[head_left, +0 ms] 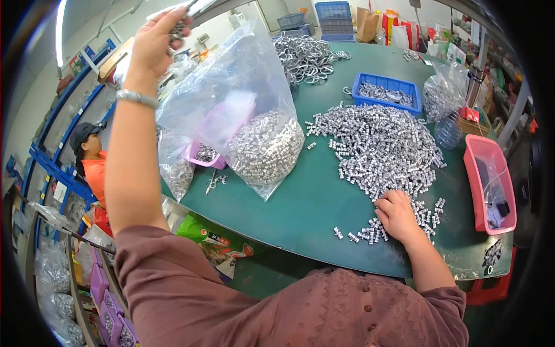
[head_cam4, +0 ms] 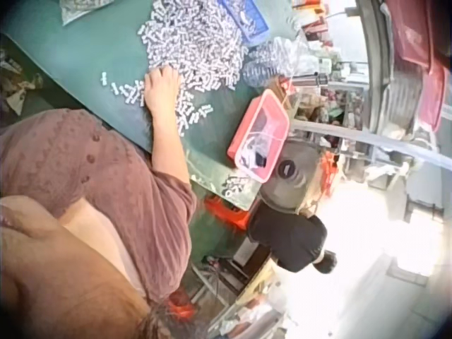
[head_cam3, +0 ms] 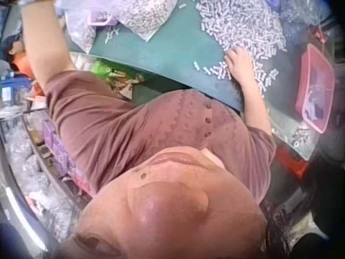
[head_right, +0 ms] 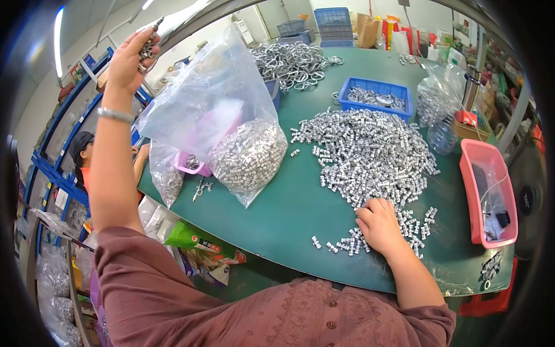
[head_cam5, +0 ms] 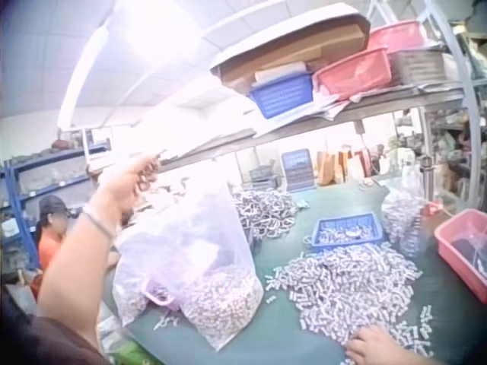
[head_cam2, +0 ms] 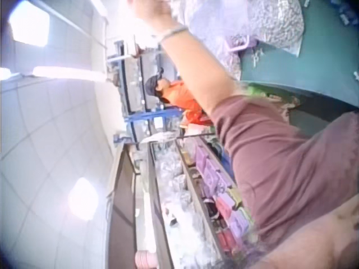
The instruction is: The person connects small metal parts together by hand from a pile on the work surface.
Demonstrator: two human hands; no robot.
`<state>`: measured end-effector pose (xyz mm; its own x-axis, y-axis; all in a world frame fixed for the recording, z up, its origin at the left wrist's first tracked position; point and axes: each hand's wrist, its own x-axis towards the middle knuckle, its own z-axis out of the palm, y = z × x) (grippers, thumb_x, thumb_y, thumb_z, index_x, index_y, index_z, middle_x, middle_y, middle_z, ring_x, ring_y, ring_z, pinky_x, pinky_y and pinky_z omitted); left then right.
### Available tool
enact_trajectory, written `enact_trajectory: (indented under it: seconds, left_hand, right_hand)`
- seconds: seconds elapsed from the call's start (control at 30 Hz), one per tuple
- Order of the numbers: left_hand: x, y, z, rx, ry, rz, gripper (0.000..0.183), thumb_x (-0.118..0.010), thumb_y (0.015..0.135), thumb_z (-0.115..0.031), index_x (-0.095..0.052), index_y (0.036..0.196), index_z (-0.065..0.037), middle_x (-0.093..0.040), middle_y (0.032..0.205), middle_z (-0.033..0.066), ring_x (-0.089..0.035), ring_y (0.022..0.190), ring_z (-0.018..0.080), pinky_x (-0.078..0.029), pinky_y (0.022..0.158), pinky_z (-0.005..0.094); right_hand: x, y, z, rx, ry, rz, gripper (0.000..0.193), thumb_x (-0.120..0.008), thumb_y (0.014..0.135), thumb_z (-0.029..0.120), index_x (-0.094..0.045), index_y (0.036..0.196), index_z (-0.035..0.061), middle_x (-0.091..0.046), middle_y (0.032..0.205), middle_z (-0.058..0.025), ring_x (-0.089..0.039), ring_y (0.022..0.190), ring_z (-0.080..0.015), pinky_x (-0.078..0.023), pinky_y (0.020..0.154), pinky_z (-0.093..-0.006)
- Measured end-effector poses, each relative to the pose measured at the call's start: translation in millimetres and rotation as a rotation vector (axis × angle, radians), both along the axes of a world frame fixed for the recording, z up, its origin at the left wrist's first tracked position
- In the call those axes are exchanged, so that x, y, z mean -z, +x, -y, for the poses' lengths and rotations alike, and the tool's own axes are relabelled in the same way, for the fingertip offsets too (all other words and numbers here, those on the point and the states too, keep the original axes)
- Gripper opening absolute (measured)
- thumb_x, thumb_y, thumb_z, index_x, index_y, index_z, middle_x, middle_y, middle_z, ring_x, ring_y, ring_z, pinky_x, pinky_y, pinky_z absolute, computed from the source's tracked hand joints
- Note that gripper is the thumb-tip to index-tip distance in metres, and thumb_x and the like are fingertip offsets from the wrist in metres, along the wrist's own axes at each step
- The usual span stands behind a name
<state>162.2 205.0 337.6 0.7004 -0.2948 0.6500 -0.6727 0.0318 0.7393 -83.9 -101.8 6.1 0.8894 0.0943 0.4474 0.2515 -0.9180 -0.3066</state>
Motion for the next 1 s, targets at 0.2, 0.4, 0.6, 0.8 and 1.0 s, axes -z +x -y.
enact_trajectory:
  seconds: [0.2, 0.4, 0.6, 0.8, 1.0]
  left_hand:
    - [30, 72, -17, -0.462, 0.598, -0.163, 0.023, -0.062, 0.075, -0.023, -0.061, 0.09, -0.005, -0.055, 0.063, 0.002, -0.041, 0.043, 0.0069, -0.03, 0.039, 0.0212]
    - [77, 76, 14, -0.417, 0.988, -0.418, 0.03, -0.058, 0.074, -0.029, -0.058, 0.1, -0.012, -0.056, 0.077, 0.0023, -0.051, 0.063, 0.0116, -0.04, 0.049, 0.0265]
    - [22, 48, -1, -0.784, 1.005, 0.83, 0.029, -0.048, 0.083, -0.031, -0.059, 0.099, -0.011, -0.061, 0.084, 0.0083, -0.059, 0.075, 0.0168, -0.047, 0.062, 0.0292]
    - [167, -52, 63, -0.079, 0.727, 0.62, 0.019, -0.06, 0.074, -0.006, -0.059, 0.094, -0.006, -0.061, 0.085, 0.0057, -0.057, 0.073, 0.0128, -0.044, 0.063, 0.0238]
    - [307, -148, 73, 0.53, 0.999, 0.149, 0.038, -0.066, 0.063, -0.003, -0.059, 0.1, -0.01, -0.05, 0.093, 0.0092, -0.049, 0.086, 0.0243, -0.041, 0.075, 0.0321]
  right_hand:
    - [8, 1, 6, 0.017, 0.003, -0.009, 0.013, -0.061, 0.07, 0.014, -0.06, 0.082, 0.0084, -0.05, 0.084, -0.0058, -0.046, 0.086, -0.0244, -0.035, 0.077, -0.0353]
    - [12, 0, 11, 0.026, 0.007, -0.034, 0.015, -0.06, 0.071, 0.016, -0.06, 0.084, 0.0086, -0.05, 0.084, -0.0061, -0.046, 0.086, -0.0238, -0.034, 0.077, -0.0352]
    - [25, -7, 19, -0.074, 0.045, 0.037, 0.014, -0.059, 0.073, 0.018, -0.059, 0.083, 0.0088, -0.05, 0.084, -0.006, -0.046, 0.087, -0.024, -0.035, 0.076, -0.035]
    - [15, -5, 22, -0.03, 0.049, -0.07, 0.015, -0.06, 0.071, 0.015, -0.06, 0.086, 0.0101, -0.051, 0.086, -0.005, -0.046, 0.089, -0.0239, -0.035, 0.078, -0.0364]
    - [5, -11, 6, -0.154, 0.028, 0.047, 0.016, -0.064, 0.068, 0.019, -0.06, 0.081, 0.0099, -0.05, 0.09, -0.0045, -0.043, 0.093, -0.0235, -0.032, 0.083, -0.0374]
